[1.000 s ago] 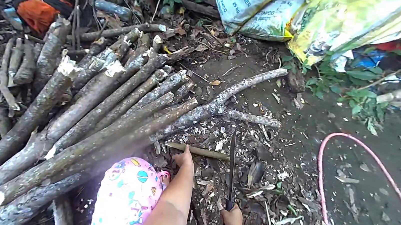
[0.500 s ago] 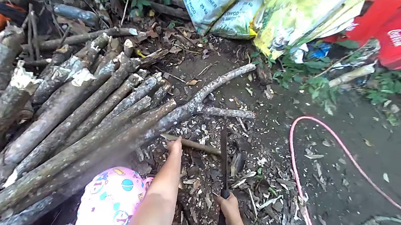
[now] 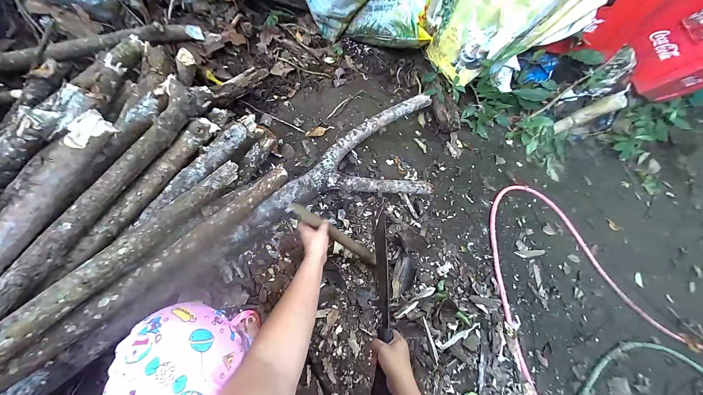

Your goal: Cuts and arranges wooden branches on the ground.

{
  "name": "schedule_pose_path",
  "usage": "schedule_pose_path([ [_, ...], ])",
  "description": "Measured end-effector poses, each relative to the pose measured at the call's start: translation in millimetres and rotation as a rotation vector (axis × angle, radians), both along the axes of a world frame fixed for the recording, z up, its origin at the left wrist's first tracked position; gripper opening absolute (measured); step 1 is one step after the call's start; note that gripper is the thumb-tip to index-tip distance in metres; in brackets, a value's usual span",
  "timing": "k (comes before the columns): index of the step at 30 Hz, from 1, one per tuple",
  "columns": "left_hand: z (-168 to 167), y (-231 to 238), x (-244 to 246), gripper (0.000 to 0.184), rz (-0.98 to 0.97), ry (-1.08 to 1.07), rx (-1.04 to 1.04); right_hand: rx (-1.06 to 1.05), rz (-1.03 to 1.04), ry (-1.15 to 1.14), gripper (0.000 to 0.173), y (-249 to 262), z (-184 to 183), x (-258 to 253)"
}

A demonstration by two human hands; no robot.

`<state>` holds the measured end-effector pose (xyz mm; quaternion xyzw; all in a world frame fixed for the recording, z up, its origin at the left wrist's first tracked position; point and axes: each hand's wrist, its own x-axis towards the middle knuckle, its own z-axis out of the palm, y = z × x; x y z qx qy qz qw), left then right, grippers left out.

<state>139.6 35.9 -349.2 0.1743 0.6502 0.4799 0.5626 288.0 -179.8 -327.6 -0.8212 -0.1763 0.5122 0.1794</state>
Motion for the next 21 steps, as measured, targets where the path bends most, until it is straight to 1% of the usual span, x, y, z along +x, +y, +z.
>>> schedule_pose_path([
  [2,30,2,16,0.073,-0.278,0.018,0.161,0.088,-0.078,0.042,0.031,9,14,1],
  [4,57,2,26,0.069,-0.595,0.091,0.247,0.182,-0.111,0.065,0.031,19,33,5],
  [5,68,1,31,0.067,-0.71,0.15,0.289,0.224,-0.114,0.069,0.031,23,45,7],
  [6,79,-2,35,0.063,-0.774,0.222,0.332,0.268,-0.117,0.071,0.032,26,58,10],
  [9,108,-12,45,0.054,-0.756,0.452,0.482,0.419,-0.115,0.047,0.037,31,102,16],
  [11,117,-16,49,0.056,-0.803,0.584,0.448,0.503,-0.096,0.027,0.039,26,129,18],
  [13,115,-19,51,0.059,-0.88,0.627,0.363,0.558,-0.057,-0.02,0.044,19,150,19],
  [17,110,-28,54,0.06,-0.917,0.624,0.396,0.571,0.059,-0.137,0.051,-1,171,20],
  [21,112,-35,60,0.055,-0.973,0.643,0.39,0.569,0.165,-0.255,0.046,-20,173,17],
])
